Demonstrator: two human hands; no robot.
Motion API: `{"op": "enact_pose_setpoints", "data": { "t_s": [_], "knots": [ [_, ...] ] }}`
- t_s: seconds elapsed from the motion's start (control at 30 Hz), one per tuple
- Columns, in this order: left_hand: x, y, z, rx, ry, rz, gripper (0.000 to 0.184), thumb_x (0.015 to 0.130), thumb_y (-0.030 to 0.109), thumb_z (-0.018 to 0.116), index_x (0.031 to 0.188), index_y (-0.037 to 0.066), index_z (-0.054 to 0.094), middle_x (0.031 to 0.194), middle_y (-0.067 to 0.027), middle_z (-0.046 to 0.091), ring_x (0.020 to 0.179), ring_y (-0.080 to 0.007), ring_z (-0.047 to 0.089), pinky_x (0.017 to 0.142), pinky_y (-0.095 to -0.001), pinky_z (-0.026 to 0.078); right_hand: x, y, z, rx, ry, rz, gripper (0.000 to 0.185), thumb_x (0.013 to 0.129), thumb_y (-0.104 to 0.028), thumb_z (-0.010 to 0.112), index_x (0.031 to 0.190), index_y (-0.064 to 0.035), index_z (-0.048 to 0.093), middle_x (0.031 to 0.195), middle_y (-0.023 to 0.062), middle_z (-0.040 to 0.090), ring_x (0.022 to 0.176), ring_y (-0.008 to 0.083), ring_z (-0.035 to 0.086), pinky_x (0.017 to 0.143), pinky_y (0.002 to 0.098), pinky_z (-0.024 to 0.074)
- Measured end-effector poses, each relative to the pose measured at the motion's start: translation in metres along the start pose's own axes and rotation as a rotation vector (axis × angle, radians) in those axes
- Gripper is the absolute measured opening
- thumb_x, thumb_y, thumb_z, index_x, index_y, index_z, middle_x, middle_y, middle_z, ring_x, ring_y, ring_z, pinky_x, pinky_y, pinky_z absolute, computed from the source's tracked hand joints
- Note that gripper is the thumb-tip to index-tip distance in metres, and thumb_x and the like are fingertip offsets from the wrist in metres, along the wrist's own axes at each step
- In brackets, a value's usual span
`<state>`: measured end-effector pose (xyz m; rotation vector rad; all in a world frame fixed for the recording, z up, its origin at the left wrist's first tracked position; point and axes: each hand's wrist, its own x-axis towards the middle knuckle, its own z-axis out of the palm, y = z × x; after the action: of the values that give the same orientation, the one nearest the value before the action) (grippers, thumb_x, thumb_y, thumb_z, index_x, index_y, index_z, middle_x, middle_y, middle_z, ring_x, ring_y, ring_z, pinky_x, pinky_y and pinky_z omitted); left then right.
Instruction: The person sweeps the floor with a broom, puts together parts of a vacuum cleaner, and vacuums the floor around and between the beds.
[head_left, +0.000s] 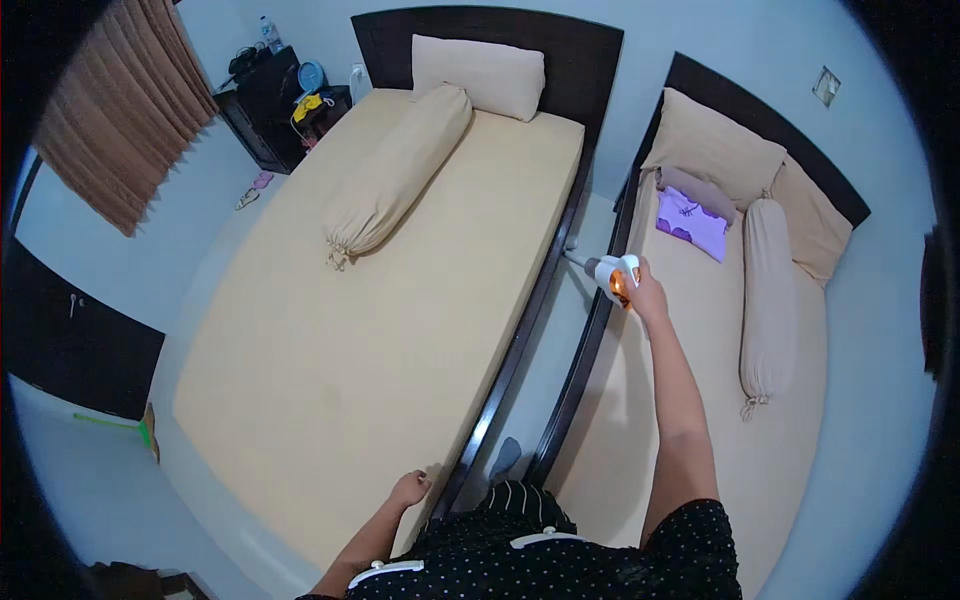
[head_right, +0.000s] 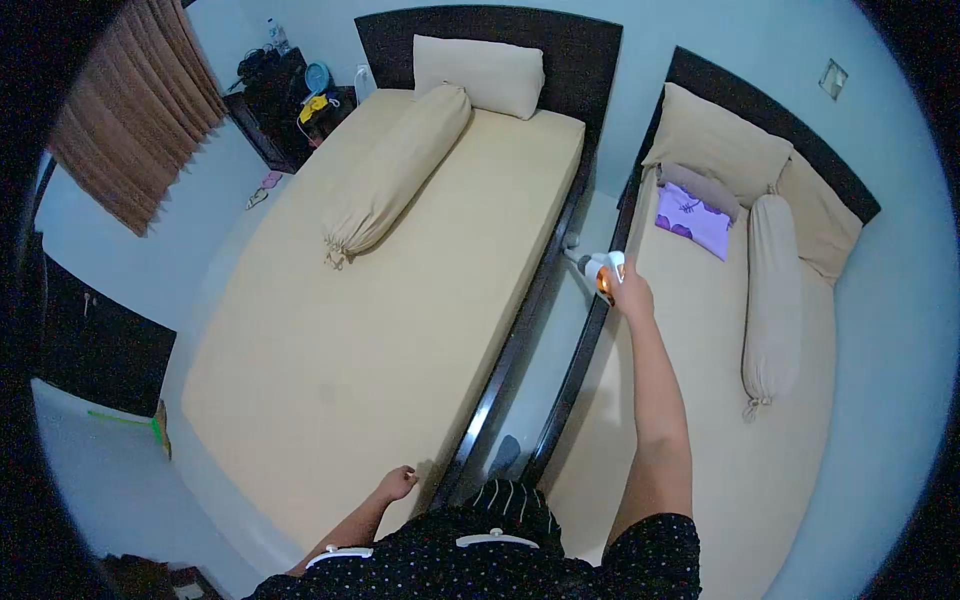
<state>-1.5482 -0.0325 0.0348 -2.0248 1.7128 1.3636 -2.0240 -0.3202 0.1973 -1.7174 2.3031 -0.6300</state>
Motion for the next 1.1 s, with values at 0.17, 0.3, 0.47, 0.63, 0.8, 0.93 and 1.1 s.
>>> {"op": "enact_pose_setpoints", "data": {
  "t_s": [0.17, 0.3, 0.47, 0.63, 0.8, 0.93, 1.1],
  "knots": [
    [-0.015, -0.018, 0.006, 0.033, 0.003, 0.068, 0.042, 0.078, 0.033, 0.046, 0.104, 0.001, 0.050, 0.089, -0.0184, 0.058, 0.086, -0.0314, 0.055, 0.076, -0.0378, 0.043, -0.059, -0.002, 0.003, 0.139, 0.002, 0.027, 0.049, 0.076, -0.036, 0.052, 0.115, -0.0099, 0.036, 0.086, 0.0238, 0.056, 0.081, 0.0390, 0.054, 0.068, 0.0430, 0.0434],
    [-0.023, -0.039, -0.002, 0.040, 0.046, 0.107, 0.041, 0.076, 0.033, 0.047, 0.102, 0.001, 0.051, 0.090, -0.0182, 0.058, 0.087, -0.0310, 0.054, 0.078, -0.0377, 0.042, -0.099, -0.005, -0.009, 0.126, -0.092, 0.010, 0.052, 0.077, -0.032, 0.053, 0.120, -0.0132, 0.033, 0.091, 0.0225, 0.056, 0.085, 0.0372, 0.055, 0.072, 0.0403, 0.0439],
    [-0.053, -0.082, -0.006, 0.062, 0.081, 0.132, 0.041, 0.076, 0.033, 0.047, 0.102, 0.002, 0.051, 0.091, -0.0174, 0.057, 0.088, -0.0307, 0.053, 0.079, -0.0384, 0.042, -0.185, -0.011, -0.038, 0.135, -0.116, -0.007, 0.052, 0.077, -0.032, 0.052, 0.122, -0.0141, 0.032, 0.096, 0.0223, 0.055, 0.091, 0.0362, 0.053, 0.076, 0.0387, 0.0430],
    [-0.072, -0.150, 0.020, 0.162, -0.026, 0.141, 0.042, 0.076, 0.035, 0.046, 0.102, 0.003, 0.052, 0.096, -0.0175, 0.056, 0.093, -0.0311, 0.051, 0.082, -0.0385, 0.041, -0.285, -0.038, -0.079, 0.153, -0.242, 0.114, 0.051, 0.078, -0.033, 0.052, 0.121, -0.0134, 0.034, 0.099, 0.0222, 0.054, 0.093, 0.0358, 0.052, 0.078, 0.0380, 0.0423],
    [-0.079, -0.187, 0.036, 0.254, -0.096, 0.159, 0.042, 0.076, 0.035, 0.046, 0.103, 0.003, 0.052, 0.099, -0.0182, 0.055, 0.094, -0.0317, 0.050, 0.083, -0.0383, 0.040, -0.373, -0.069, -0.106, 0.113, -0.252, 0.121, 0.047, 0.078, -0.029, 0.049, 0.120, -0.0132, 0.035, 0.096, 0.0206, 0.055, 0.090, 0.0355, 0.053, 0.077, 0.0378, 0.0419],
    [-0.079, -0.188, 0.047, 0.285, -0.110, 0.206, 0.044, 0.075, 0.035, 0.047, 0.103, 0.001, 0.052, 0.096, -0.0195, 0.056, 0.092, -0.0322, 0.052, 0.080, -0.0387, 0.041, -0.412, -0.081, -0.117, 0.000, -0.236, 0.145, 0.048, 0.078, -0.030, 0.046, 0.121, -0.0138, 0.033, 0.093, 0.0210, 0.056, 0.086, 0.0360, 0.054, 0.075, 0.0393, 0.0428],
    [-0.077, -0.186, 0.053, 0.245, -0.124, 0.272, 0.046, 0.074, 0.036, 0.048, 0.104, 0.001, 0.051, 0.092, -0.0204, 0.057, 0.088, -0.0330, 0.054, 0.077, -0.0390, 0.042, -0.419, -0.089, -0.111, -0.104, -0.217, 0.116, 0.049, 0.079, -0.030, 0.044, 0.124, -0.0155, 0.031, 0.085, 0.0208, 0.057, 0.080, 0.0341, 0.056, 0.070, 0.0412, 0.0437]
  ]
}}
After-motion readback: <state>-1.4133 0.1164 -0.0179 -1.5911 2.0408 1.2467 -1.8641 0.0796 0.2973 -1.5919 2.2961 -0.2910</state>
